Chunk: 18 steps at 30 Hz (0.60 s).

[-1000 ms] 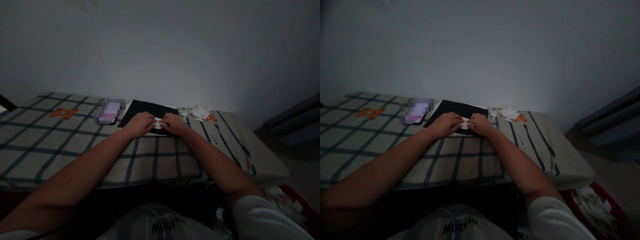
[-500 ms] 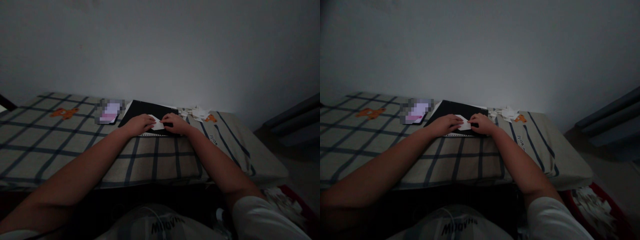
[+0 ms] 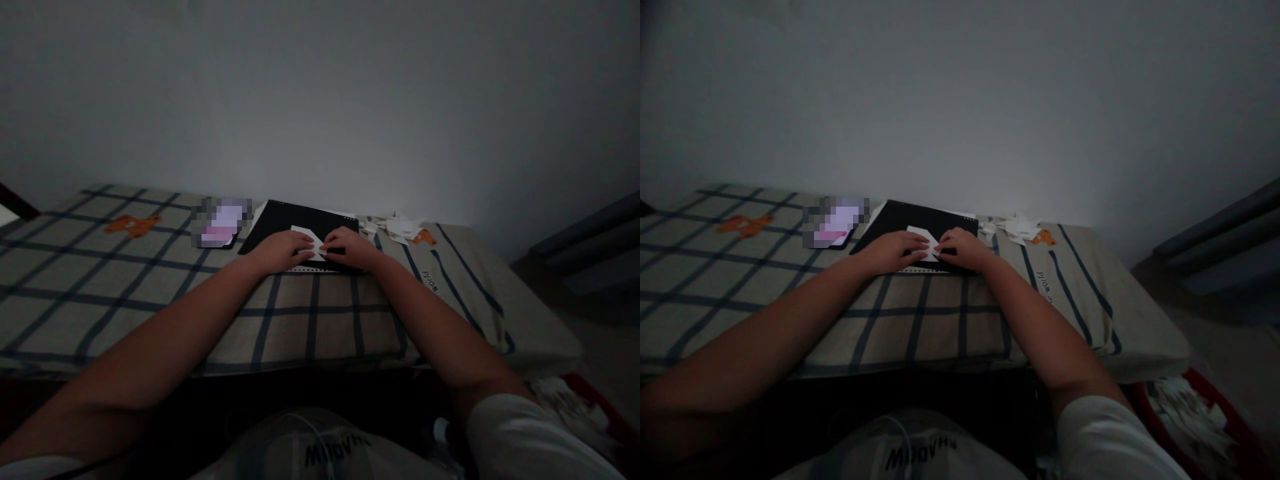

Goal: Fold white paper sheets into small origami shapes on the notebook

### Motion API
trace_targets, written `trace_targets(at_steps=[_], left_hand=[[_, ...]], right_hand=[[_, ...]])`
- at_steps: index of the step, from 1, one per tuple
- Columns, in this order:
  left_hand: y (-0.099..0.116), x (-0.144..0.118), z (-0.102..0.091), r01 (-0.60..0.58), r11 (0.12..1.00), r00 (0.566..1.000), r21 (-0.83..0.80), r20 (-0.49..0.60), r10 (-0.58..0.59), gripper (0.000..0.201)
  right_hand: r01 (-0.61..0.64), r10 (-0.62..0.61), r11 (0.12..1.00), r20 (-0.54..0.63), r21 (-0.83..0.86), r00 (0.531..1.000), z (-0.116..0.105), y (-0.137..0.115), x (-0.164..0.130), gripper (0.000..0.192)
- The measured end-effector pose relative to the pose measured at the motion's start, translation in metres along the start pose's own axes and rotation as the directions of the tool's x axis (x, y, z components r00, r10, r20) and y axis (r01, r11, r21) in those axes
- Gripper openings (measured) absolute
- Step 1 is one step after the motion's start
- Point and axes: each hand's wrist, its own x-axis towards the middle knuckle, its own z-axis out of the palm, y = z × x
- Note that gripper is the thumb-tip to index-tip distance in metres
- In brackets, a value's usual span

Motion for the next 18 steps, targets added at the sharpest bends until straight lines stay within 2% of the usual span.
trace_targets(at_steps=[13,18], left_hand=[[-0.0025,-0.0005,0.0032,-0.029,0.999,1.000,-0.015,-0.013,0.029,0.038],[-0.0008,-0.0006,-0.0008,-0.094,0.996,0.992,0.004,-0.080,0.094,0.031]], right_hand=[[-0.009,0.008,0.999,-0.044,-0.033,0.999,-0.0002,-0.0056,0.0023,0.021],[-0.053,0.052,0.998,-0.052,-0.017,0.997,-0.0016,-0.0076,0.0014,0.018]])
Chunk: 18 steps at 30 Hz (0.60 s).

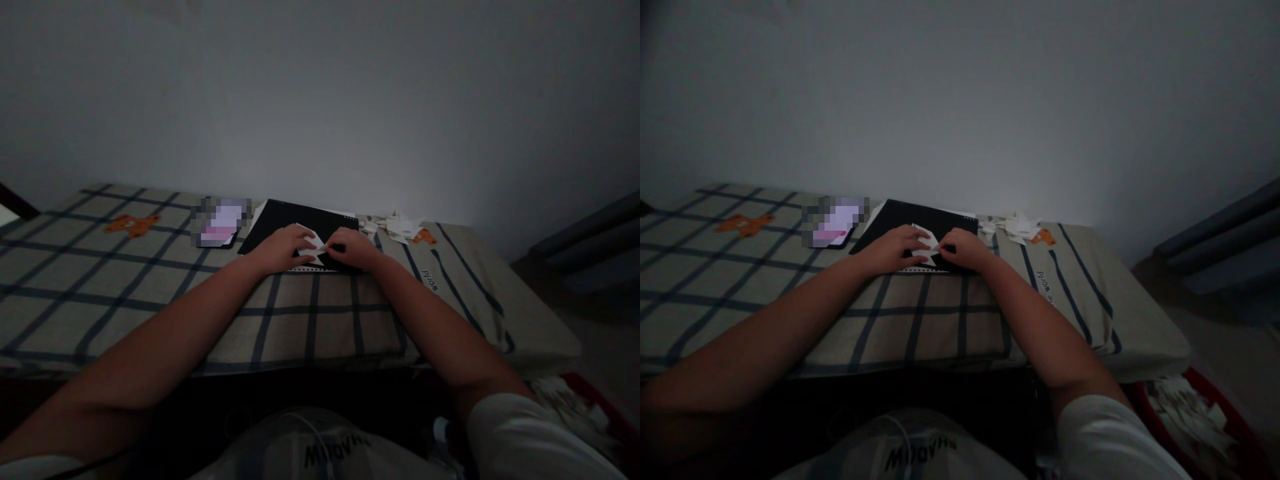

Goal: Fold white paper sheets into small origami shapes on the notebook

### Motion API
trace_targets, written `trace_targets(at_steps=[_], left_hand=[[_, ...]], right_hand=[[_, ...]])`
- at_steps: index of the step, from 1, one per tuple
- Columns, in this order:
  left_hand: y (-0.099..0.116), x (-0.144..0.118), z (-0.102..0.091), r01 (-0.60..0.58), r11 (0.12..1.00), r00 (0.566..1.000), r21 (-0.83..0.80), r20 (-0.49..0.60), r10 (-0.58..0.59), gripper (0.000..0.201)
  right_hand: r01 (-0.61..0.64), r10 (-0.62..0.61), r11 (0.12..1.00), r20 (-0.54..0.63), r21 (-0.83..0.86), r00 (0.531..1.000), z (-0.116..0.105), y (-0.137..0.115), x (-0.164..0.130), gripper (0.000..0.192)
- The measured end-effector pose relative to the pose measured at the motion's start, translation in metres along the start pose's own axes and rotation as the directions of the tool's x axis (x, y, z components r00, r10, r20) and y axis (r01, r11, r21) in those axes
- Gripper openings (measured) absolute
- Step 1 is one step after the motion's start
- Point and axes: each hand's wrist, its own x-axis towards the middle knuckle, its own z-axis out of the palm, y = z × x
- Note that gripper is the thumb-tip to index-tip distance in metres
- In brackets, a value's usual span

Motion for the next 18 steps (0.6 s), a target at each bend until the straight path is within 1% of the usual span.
trace_targets(at_steps=[3,6,9,13,18], left_hand=[[0.0011,-0.0003,-0.0020,0.003,0.999,0.999,0.039,-0.038,-0.001,0.030],[-0.0012,-0.0007,0.0002,-0.021,1.000,1.000,0.024,-0.014,0.021,0.031],[-0.0045,-0.0008,0.0036,-0.015,1.000,1.000,0.005,0.015,0.015,0.032],[-0.0054,-0.0006,0.0041,0.002,1.000,1.000,0.005,0.026,-0.002,0.034],[-0.0045,-0.0001,0.0022,0.022,1.000,0.999,0.012,0.037,-0.023,0.036]], right_hand=[[-0.012,0.012,1.000,-0.003,0.007,1.000,-0.0005,-0.0009,-0.0001,0.015],[0.002,-0.002,1.000,-0.001,0.024,1.000,0.0003,-0.0001,0.0001,0.014],[-0.005,0.005,0.999,0.009,0.037,1.000,0.0016,0.0007,0.0007,0.014],[-0.107,0.107,0.994,-0.023,0.015,0.994,0.0027,-0.0005,0.0016,0.015],[-0.240,0.239,0.971,-0.065,-0.009,0.969,0.0057,0.0012,0.0033,0.017]])
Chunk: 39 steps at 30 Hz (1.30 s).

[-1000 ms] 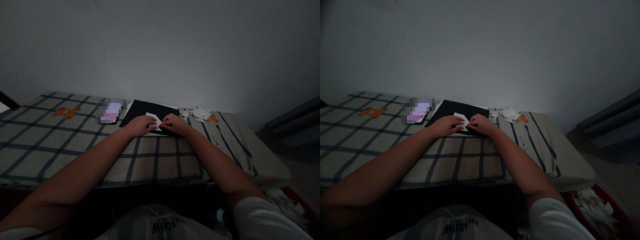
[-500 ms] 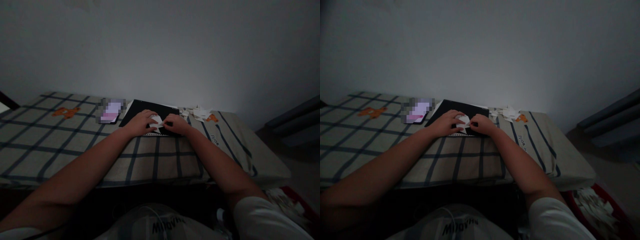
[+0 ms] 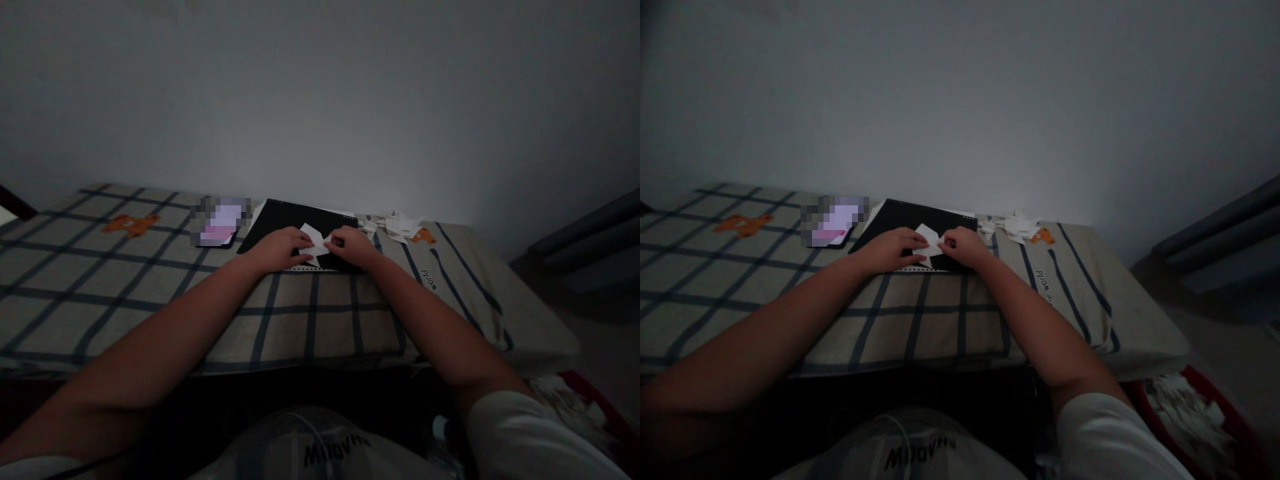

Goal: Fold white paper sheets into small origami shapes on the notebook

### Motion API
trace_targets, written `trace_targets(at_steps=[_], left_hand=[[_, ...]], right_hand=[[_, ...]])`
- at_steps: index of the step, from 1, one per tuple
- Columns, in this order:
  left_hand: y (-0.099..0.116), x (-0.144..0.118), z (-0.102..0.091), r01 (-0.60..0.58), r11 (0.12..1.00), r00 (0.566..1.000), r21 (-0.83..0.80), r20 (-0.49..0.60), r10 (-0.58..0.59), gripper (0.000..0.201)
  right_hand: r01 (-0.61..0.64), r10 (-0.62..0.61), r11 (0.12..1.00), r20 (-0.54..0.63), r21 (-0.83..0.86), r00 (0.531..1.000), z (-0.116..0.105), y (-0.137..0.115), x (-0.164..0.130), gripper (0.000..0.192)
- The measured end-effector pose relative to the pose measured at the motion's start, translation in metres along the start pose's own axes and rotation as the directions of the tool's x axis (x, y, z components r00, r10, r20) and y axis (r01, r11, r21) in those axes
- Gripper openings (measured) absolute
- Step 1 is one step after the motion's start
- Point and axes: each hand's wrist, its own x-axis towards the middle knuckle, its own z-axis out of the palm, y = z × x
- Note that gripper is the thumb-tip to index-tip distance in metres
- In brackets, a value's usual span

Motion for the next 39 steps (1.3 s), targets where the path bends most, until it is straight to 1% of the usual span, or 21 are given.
trace_targets(at_steps=[4,9,12,15,17,18,19,20,22,24,27,33,39], left_hand=[[0.000,0.000,-0.001,0.005,1.000,1.000,0.026,0.008,-0.005,0.036],[0.002,0.001,-0.002,-0.056,0.995,0.998,0.083,0.022,0.054,0.034],[0.004,0.001,-0.003,-0.053,0.990,0.998,0.132,0.036,0.049,0.035],[0.006,0.001,-0.004,-0.044,0.987,0.998,0.154,0.047,0.037,0.037],[0.006,0.002,-0.003,-0.048,0.987,0.998,0.156,0.051,0.041,0.038],[0.005,0.002,-0.002,-0.051,0.986,0.998,0.156,0.051,0.044,0.038],[0.005,0.002,-0.002,-0.052,0.987,0.998,0.155,0.049,0.045,0.038],[0.004,0.002,-0.001,-0.051,0.987,0.998,0.152,0.047,0.045,0.038],[0.004,0.001,-0.001,-0.044,0.988,0.998,0.145,0.047,0.038,0.038],[0.004,0.001,-0.001,-0.032,0.990,0.999,0.140,0.048,0.026,0.039],[0.005,0.000,-0.002,-0.023,0.990,0.998,0.140,0.053,0.016,0.040],[0.008,0.001,-0.004,-0.011,0.988,0.998,0.157,0.071,0.000,0.041],[0.006,0.001,-0.003,-0.050,0.988,0.997,0.143,0.060,0.041,0.039]], right_hand=[[-0.054,0.055,0.998,0.004,-0.034,0.998,0.002,0.003,0.001,0.022],[-0.120,0.124,0.987,0.032,-0.107,0.992,0.002,-0.001,0.002,0.021],[-0.162,0.169,0.977,0.038,-0.140,0.985,0.002,-0.004,0.001,0.020],[-0.162,0.164,0.979,0.006,-0.126,0.986,0.002,-0.003,0.000,0.017],[-0.111,0.106,0.987,-0.048,-0.115,0.993,0.000,-0.001,0.000,0.027],[-0.063,0.054,0.990,-0.067,-0.127,0.996,-0.001,-0.001,-0.001,0.033],[0.000,-0.010,0.988,-0.067,-0.154,0.998,-0.003,-0.001,-0.002,0.034],[0.072,-0.082,0.979,-0.045,-0.188,0.996,-0.005,-0.002,-0.002,0.030],[0.213,-0.207,0.947,0.052,-0.239,0.977,-0.008,-0.004,-0.003,0.019],[0.296,-0.268,0.921,0.137,-0.253,0.954,-0.010,-0.006,-0.003,0.020],[0.326,-0.284,0.907,0.184,-0.266,0.941,-0.010,-0.008,-0.004,0.022],[0.317,-0.258,0.901,0.221,-0.297,0.940,-0.008,-0.012,-0.003,0.027],[0.304,-0.239,0.901,0.229,-0.310,0.944,-0.010,-0.019,-0.003,0.028]])
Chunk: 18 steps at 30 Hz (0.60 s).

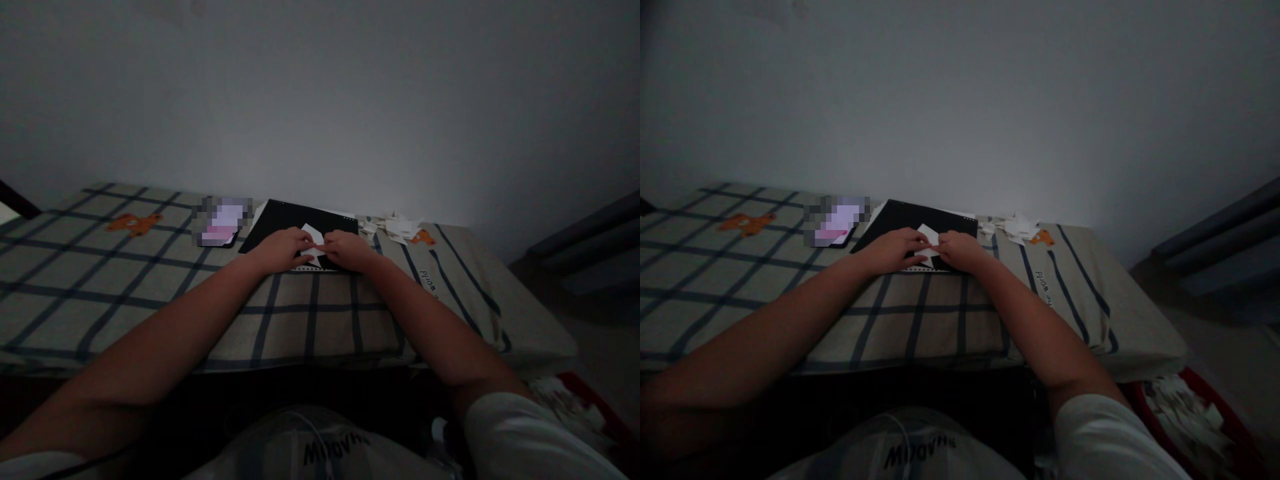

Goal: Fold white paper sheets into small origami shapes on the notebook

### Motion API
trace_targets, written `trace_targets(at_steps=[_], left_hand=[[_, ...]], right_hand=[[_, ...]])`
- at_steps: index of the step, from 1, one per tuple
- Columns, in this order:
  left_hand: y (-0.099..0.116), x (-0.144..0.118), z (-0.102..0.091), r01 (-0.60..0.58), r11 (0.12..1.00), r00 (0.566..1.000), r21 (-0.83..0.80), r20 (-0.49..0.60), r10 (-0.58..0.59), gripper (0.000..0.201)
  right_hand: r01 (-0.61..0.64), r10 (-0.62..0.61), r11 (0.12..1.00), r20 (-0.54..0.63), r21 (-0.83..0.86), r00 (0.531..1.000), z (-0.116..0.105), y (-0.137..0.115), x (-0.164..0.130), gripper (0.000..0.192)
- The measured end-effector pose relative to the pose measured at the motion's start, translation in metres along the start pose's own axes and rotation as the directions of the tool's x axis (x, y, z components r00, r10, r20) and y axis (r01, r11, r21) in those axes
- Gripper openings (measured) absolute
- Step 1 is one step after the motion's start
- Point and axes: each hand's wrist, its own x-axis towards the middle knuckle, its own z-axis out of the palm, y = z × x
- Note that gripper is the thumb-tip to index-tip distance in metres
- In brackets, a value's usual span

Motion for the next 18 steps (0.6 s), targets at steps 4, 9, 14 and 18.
trace_targets(at_steps=[4,9,14,18], left_hand=[[-0.002,0.000,0.001,0.008,1.000,1.000,-0.004,-0.004,-0.008,0.037],[-0.003,0.001,0.002,0.022,1.000,1.000,-0.003,0.008,-0.022,0.038],[-0.002,0.000,0.001,0.026,1.000,1.000,0.004,0.010,-0.026,0.038],[0.000,0.000,-0.001,0.033,0.999,0.999,0.004,0.013,-0.033,0.039]], right_hand=[[-0.009,0.009,1.000,0.029,0.018,1.000,-0.008,0.000,-0.002,0.024],[-0.006,0.002,0.996,0.043,0.087,0.999,-0.014,0.006,-0.006,0.021],[0.021,-0.027,0.989,0.039,0.149,0.999,-0.015,0.011,-0.010,0.019],[0.008,-0.012,0.979,0.019,0.201,1.000,-0.014,0.011,-0.011,0.019]])
